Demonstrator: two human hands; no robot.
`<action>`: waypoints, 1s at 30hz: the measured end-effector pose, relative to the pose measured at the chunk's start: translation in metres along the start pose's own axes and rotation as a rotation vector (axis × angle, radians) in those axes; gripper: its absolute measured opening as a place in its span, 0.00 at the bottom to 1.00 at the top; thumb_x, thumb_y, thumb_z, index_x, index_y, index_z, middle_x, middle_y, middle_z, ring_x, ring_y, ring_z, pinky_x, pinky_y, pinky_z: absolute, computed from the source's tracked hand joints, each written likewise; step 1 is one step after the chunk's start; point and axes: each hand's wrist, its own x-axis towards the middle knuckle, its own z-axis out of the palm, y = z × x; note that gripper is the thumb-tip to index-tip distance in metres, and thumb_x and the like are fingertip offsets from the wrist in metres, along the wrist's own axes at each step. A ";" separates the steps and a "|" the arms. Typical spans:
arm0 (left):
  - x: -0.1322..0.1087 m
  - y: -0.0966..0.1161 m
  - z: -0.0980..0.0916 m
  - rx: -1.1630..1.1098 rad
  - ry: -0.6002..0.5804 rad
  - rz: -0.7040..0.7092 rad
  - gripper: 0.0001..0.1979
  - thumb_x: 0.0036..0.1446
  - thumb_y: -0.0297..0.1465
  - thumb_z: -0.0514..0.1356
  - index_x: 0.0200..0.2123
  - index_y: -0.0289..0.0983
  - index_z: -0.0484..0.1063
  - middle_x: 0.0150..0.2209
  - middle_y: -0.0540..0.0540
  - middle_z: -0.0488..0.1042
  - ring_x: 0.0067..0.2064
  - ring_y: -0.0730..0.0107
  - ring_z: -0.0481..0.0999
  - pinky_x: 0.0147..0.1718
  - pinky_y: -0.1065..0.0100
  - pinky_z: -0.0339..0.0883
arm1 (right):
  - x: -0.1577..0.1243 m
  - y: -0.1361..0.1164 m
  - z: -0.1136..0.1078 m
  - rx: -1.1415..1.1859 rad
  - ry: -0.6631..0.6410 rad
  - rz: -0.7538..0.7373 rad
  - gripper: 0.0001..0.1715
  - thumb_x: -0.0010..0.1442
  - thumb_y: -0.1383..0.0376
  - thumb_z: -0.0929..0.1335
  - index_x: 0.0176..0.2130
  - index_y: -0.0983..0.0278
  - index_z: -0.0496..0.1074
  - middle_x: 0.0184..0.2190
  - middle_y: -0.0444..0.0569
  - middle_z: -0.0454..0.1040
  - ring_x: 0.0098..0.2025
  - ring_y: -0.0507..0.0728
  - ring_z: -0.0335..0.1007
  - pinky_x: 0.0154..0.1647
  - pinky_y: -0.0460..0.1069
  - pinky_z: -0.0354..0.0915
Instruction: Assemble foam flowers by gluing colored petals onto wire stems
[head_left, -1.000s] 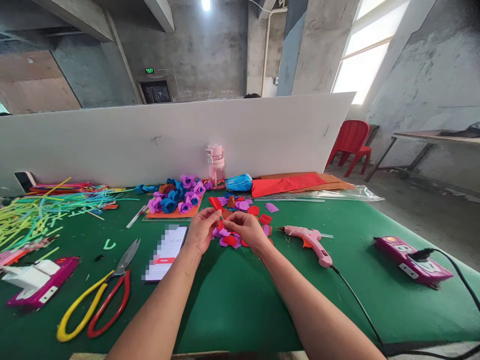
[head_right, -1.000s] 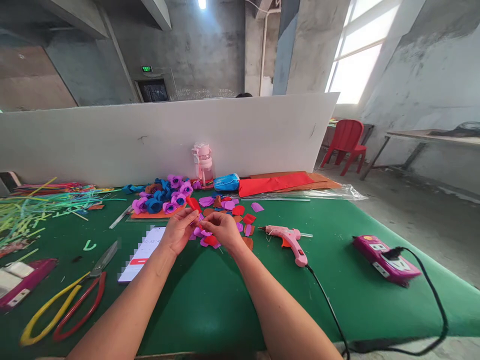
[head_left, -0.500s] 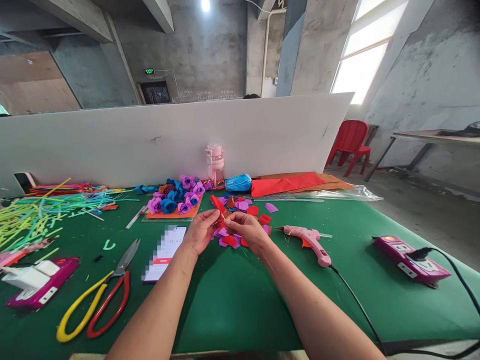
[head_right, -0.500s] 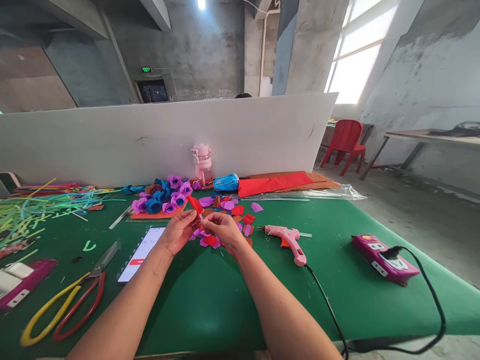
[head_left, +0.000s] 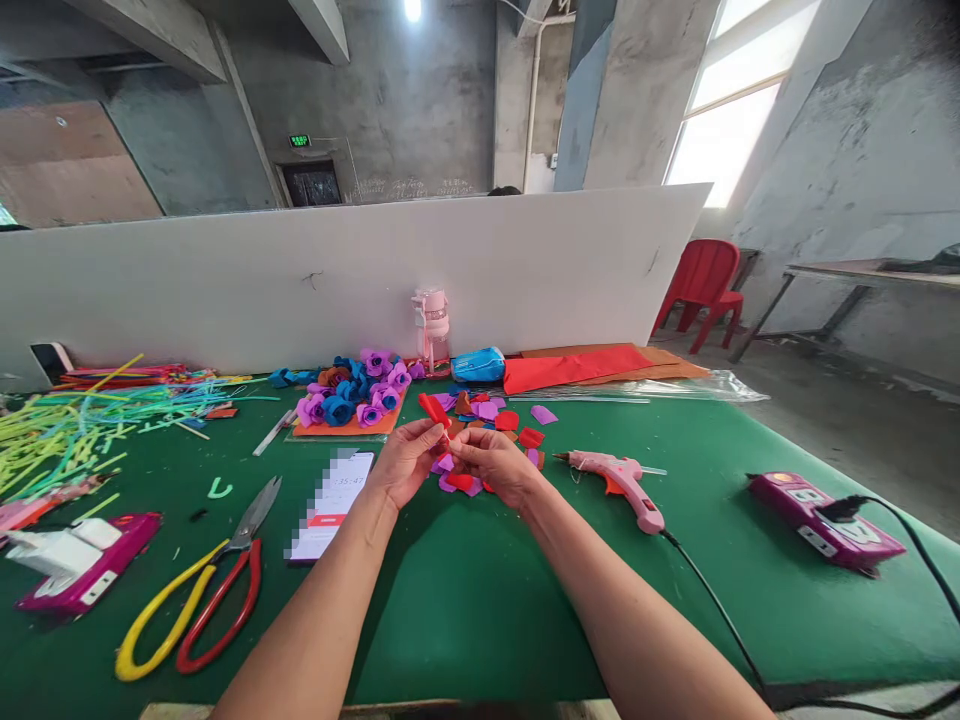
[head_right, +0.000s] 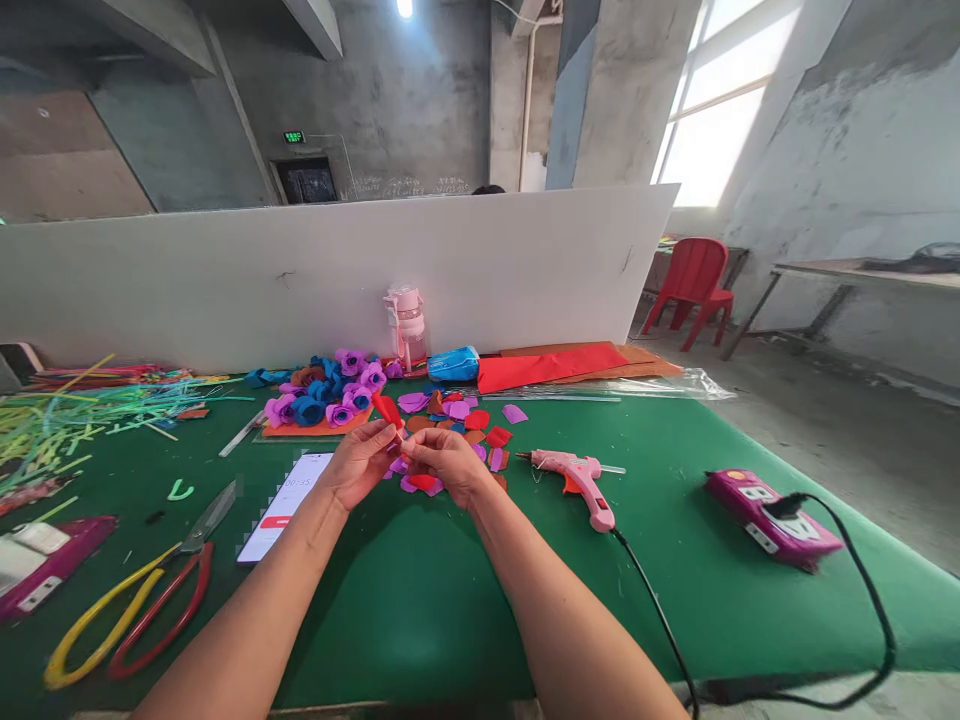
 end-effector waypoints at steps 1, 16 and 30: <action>0.000 0.000 0.000 -0.004 0.005 0.001 0.09 0.39 0.30 0.71 0.24 0.32 0.76 0.23 0.49 0.72 0.27 0.78 0.69 0.31 0.73 0.64 | 0.000 0.000 -0.001 0.001 -0.007 -0.002 0.20 0.40 0.56 0.77 0.24 0.67 0.69 0.20 0.41 0.68 0.23 0.46 0.64 0.27 0.44 0.60; 0.001 -0.001 -0.001 0.007 -0.019 0.018 0.11 0.38 0.28 0.71 0.28 0.32 0.76 0.25 0.49 0.74 0.28 0.77 0.71 0.31 0.73 0.65 | 0.001 0.003 0.000 -0.129 0.027 -0.063 0.20 0.43 0.53 0.75 0.27 0.67 0.71 0.21 0.42 0.69 0.25 0.47 0.64 0.30 0.45 0.61; 0.006 -0.002 -0.009 0.074 0.139 0.016 0.12 0.41 0.33 0.70 0.30 0.33 0.76 0.26 0.49 0.72 0.26 0.79 0.68 0.27 0.75 0.62 | 0.007 0.003 -0.001 -0.260 0.174 -0.188 0.21 0.43 0.50 0.73 0.25 0.65 0.69 0.21 0.42 0.69 0.25 0.49 0.62 0.30 0.47 0.60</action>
